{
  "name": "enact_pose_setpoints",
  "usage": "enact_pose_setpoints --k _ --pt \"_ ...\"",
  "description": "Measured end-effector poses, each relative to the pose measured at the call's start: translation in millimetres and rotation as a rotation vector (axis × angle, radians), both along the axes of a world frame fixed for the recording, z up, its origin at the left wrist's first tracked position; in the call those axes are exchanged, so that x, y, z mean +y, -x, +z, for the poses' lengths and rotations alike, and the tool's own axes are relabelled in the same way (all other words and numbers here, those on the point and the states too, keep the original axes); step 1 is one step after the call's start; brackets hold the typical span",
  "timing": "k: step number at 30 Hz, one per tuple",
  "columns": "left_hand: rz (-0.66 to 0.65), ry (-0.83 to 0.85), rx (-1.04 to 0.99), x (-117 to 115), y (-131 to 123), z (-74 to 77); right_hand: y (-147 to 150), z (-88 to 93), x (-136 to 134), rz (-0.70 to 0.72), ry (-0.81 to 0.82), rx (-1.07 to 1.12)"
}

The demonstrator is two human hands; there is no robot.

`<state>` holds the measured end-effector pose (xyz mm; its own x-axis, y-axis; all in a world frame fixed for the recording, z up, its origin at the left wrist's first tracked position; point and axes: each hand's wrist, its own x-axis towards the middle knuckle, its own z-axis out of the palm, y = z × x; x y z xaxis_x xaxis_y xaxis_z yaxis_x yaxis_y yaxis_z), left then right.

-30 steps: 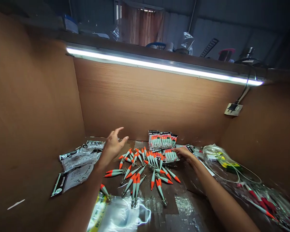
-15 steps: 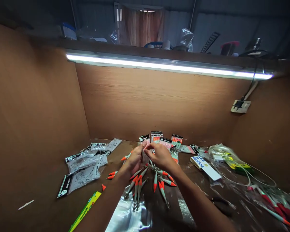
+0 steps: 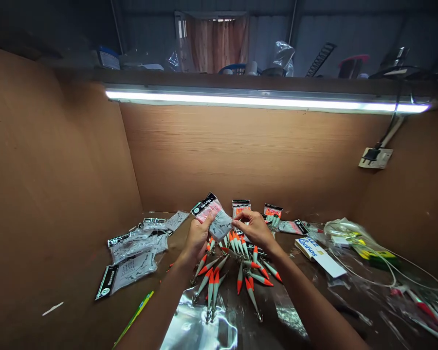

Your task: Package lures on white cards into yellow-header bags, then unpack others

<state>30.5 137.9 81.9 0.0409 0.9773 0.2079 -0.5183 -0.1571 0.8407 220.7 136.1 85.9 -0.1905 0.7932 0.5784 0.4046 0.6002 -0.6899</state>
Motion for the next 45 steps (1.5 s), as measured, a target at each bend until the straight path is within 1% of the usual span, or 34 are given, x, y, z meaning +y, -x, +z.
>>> enact_pose_setpoints --k 2,4,5,6,7,9,12,14,17,18,20,22,23,24,25,26,28,30,31,32,33,35,37,39,42,45 --pt "-0.061 0.066 -0.027 -1 3 3.4 4 6.3 -11 0.042 -0.129 0.008" --pt "-0.195 0.216 -0.071 -2 7 6.9 8 12.5 -21 0.125 -0.247 0.003" --pt "-0.259 0.291 -0.093 -4 8 8.7 10 14.8 -24 0.157 -0.285 -0.001" --pt "-0.294 0.340 -0.111 -5 9 10.6 12 16.4 -27 0.171 -0.306 -0.001" --pt "-0.293 0.358 -0.122 -7 9 12.5 15 17.1 -28 0.169 -0.312 0.003" --pt "-0.228 0.320 -0.123 -11 8 16.0 19 16.3 -27 0.172 -0.302 -0.001" --pt "-0.161 0.268 -0.102 -13 7 19.4 25 11.7 -26 0.255 -0.290 -0.052" --pt "-0.157 0.304 -0.100 -10 11 19.4 27 9.1 -28 0.308 -0.271 -0.063" --pt "-0.141 0.361 -0.113 0 28 17.2 19 9.0 -29 0.370 -0.234 -0.067" --pt "-0.119 0.350 -0.113 5 36 16.2 14 9.8 -28 0.387 -0.224 -0.059" --pt "0.014 0.243 -0.089 15 52 14.2 2 12.2 -21 0.352 -0.203 0.029" --pt "0.179 0.090 -0.036 22 64 11.7 -6 14.5 -8 0.217 -0.170 0.174" --pt "0.231 0.030 -0.003 24 67 10.0 -7 15.4 -1 0.146 -0.144 0.230" --pt "0.243 -0.007 0.030 25 68 8.0 -4 16.1 7 0.100 -0.108 0.258" --pt "0.225 -0.023 0.061 25 66 5.7 2 16.6 14 0.090 -0.064 0.255" --pt "0.189 -0.027 0.087 24 62 3.3 10 17.0 22 0.118 -0.021 0.234" --pt "0.105 -0.060 0.181 20 54 -1.3 29 17.8 33 0.231 0.037 0.180" --pt "-0.005 -0.128 0.302 17 49 -3.7 46 18.9 41 0.314 0.045 0.179" --pt "-0.052 -0.169 0.361 17 50 -3.7 53 19.2 43 0.323 0.035 0.210" --pt "-0.073 -0.206 0.411 17 53 -2.8 57 19.1 44 0.302 0.017 0.262" --pt "-0.056 -0.232 0.451 18 58 -1.0 60 18.4 45 0.254 -0.005 0.325" --pt "0.062 -0.249 0.507 20 71 3.9 65 15.3 44 0.154 -0.042 0.412" --pt "0.168 -0.248 0.559 22 82 8.4 70 11.8 44 0.106 -0.046 0.424" --pt "0.176 -0.252 0.598 23 87 10.0 74 10.8 45 0.106 -0.027 0.426" --pt "0.144 -0.275 0.639 25 84 5.5 78 15.5 48 0.107 -0.014 0.473" --pt "0.201 -0.274 0.696 27 78 -0.9 79 23.0 50 0.000 -0.059 0.603"
